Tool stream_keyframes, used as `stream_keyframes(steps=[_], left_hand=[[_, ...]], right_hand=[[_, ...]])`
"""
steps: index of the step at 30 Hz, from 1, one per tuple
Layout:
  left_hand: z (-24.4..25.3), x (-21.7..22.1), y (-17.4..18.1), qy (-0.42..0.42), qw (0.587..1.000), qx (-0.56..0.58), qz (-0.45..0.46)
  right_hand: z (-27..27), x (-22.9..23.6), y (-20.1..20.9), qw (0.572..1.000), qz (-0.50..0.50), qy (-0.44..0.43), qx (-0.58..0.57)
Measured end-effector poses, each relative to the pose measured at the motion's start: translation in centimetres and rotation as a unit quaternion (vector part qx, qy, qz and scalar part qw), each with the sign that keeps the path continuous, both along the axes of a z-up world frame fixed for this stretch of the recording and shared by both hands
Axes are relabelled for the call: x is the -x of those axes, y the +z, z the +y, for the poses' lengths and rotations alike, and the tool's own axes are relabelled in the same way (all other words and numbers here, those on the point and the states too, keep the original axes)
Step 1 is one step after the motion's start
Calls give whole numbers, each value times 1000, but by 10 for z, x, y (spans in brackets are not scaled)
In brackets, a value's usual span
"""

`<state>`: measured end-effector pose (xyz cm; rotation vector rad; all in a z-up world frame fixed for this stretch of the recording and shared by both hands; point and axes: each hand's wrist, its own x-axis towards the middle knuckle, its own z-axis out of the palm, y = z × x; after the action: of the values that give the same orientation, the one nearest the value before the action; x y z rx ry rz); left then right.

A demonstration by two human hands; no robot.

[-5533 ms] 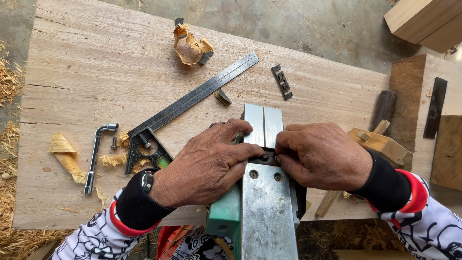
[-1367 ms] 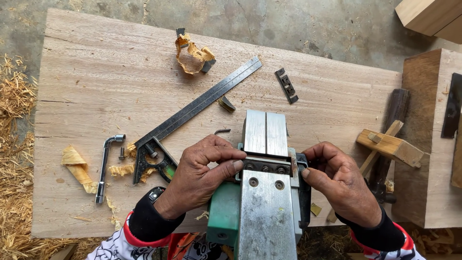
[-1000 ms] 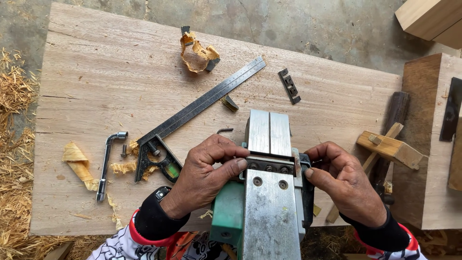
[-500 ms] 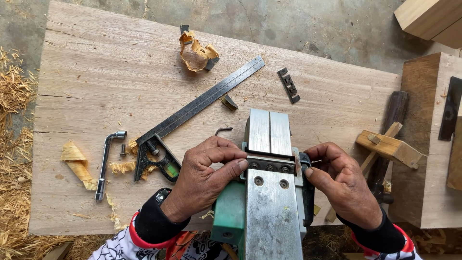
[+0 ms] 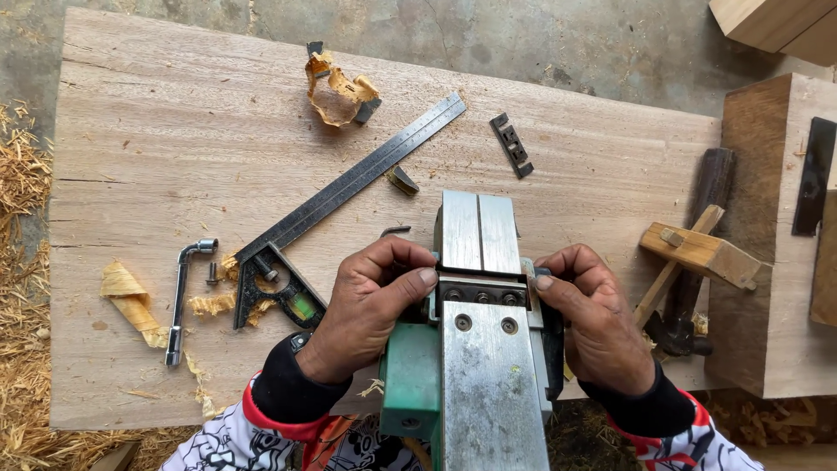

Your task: The person assembles a green and silver handheld tool by inserting small metal components into a slot, tightening them with an Allen key, and adjusting a depth gauge. The person then uses the tool to cut a groove into a piece of wood.

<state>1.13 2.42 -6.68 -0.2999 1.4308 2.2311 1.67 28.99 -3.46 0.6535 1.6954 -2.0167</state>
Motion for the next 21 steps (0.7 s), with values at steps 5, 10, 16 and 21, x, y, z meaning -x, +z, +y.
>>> stream_keyframes(steps=[5, 10, 16, 21], left_hand=[[2, 4, -4, 10, 999, -36, -31], [1, 5, -4, 10, 998, -46, -37], [0, 3, -8, 25, 997, -64, -37], [1, 3, -10, 27, 998, -48, -38]], right_hand=[[-9, -1, -1, 999, -10, -35, 26], [-16, 0, 1, 999, -13, -39, 26], [-21, 1, 2, 999, -14, -41, 16], [-23, 1, 2, 999, -4, -41, 0]])
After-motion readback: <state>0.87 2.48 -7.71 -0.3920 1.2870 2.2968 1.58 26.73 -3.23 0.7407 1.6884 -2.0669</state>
